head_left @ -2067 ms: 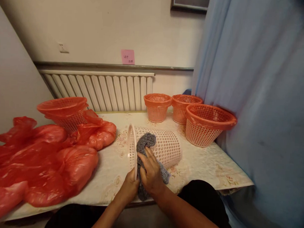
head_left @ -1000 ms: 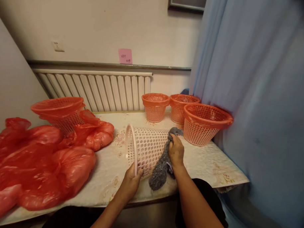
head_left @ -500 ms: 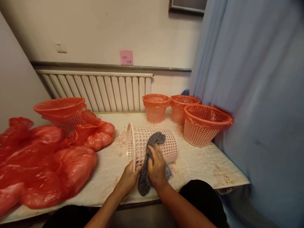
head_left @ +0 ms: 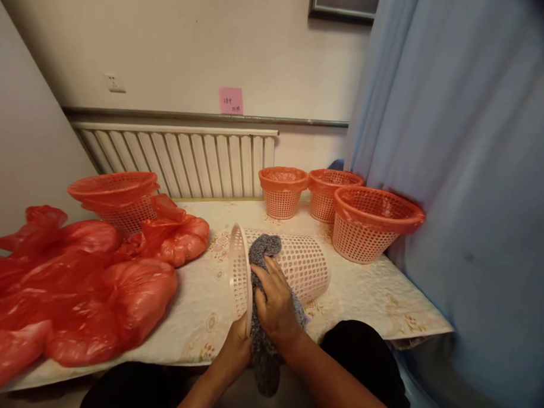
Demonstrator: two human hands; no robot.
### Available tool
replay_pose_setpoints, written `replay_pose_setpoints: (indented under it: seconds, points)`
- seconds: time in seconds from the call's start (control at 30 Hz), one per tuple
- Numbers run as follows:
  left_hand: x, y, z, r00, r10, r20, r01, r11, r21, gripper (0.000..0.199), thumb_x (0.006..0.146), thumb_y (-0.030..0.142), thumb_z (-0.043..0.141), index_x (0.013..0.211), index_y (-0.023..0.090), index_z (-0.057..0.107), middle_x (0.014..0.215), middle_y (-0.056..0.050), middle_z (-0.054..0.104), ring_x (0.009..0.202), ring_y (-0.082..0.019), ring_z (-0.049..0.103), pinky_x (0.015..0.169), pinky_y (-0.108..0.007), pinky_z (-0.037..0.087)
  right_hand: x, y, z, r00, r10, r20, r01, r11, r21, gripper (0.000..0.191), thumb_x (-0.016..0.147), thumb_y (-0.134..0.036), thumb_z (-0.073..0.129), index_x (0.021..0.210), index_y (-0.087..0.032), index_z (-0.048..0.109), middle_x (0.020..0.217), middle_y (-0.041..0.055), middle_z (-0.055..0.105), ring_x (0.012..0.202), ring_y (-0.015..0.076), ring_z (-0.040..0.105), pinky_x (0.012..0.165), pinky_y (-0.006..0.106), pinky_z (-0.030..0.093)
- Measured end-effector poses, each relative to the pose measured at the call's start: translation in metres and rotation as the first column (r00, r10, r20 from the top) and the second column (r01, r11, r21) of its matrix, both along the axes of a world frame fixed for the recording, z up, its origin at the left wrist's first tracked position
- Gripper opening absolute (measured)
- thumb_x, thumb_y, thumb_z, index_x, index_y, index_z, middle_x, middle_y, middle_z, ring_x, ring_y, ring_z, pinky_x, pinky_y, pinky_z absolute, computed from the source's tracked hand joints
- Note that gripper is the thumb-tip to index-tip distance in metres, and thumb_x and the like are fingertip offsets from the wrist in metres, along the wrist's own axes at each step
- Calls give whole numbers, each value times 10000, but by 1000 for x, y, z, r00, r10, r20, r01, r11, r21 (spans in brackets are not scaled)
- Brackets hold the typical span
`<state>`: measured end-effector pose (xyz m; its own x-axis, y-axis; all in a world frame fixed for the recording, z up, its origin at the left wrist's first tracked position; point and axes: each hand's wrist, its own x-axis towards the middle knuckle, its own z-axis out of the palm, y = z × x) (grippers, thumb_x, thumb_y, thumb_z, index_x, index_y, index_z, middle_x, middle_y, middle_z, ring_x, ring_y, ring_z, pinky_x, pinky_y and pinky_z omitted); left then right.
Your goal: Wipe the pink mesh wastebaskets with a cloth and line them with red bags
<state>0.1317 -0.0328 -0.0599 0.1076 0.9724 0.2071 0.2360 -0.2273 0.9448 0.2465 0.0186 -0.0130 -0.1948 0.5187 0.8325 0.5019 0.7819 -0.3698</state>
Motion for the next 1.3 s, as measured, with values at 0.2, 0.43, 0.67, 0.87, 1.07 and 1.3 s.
replay_pose_setpoints:
  seconds: [0.2, 0.43, 0.67, 0.87, 1.07, 1.3]
  points:
    - [6, 10, 27, 992, 87, 90, -87, 996, -5, 338, 762, 182, 529, 1087, 141, 615, 1054, -59, 706, 974, -238, 620, 894, -350, 495, 1, 0, -1, 999, -8, 34, 8, 1000, 6, 524, 796, -47, 384, 1284, -156, 536, 1369, 131, 499, 1340, 239, 390, 1101, 495, 373]
    - [6, 18, 26, 988, 104, 114, -110, 993, 45, 377, 835, 200, 482, 1202, 159, 559, 1217, -73, 646, 1132, -232, 572, 1026, -377, 412, 8, 14, -1, 999, -4, 41, 4, 1000, 6, 518, 806, -32, 363, 1281, -152, 534, 1345, 135, 518, 1334, 215, 396, 1106, 482, 361]
    - [-1, 20, 16, 992, 115, 41, -115, 993, -12, 356, 864, 316, 503, 1168, 158, 599, 1187, -86, 675, 1126, -246, 596, 1026, -392, 419, 59, 71, -17, 964, -265, -17, 259, 952, -161, 484, 782, -50, 391, 1217, -112, 593, 1302, 162, 561, 1278, 241, 462, 1092, 468, 356]
    - [-6, 26, 7, 991, 103, 79, -101, 994, -28, 371, 856, 350, 527, 1145, 128, 597, 1176, -124, 675, 1087, -269, 622, 1010, -437, 438, 110, 101, -30, 772, -595, -225, 465, 769, -438, 468, 764, -119, 402, 1179, -104, 618, 1176, 157, 647, 1116, 254, 584, 1017, 443, 411]
    - [-9, 31, 11, 989, 98, 113, -91, 994, -64, 374, 833, 362, 545, 1106, 113, 606, 1114, -127, 698, 1056, -273, 640, 991, -447, 457, 80, 84, -37, 747, -588, -311, 440, 787, -432, 486, 777, -135, 383, 1215, -109, 593, 1240, 153, 610, 1179, 253, 546, 1037, 449, 398]
    - [-8, 36, 8, 998, 60, 31, -61, 998, 35, 360, 857, 315, 497, 1148, 133, 605, 1194, -103, 667, 1137, -256, 591, 1056, -425, 394, 13, 29, -36, 974, -170, -147, 142, 972, -185, 530, 780, -47, 385, 1274, -144, 550, 1364, 132, 514, 1323, 223, 416, 1098, 461, 364]
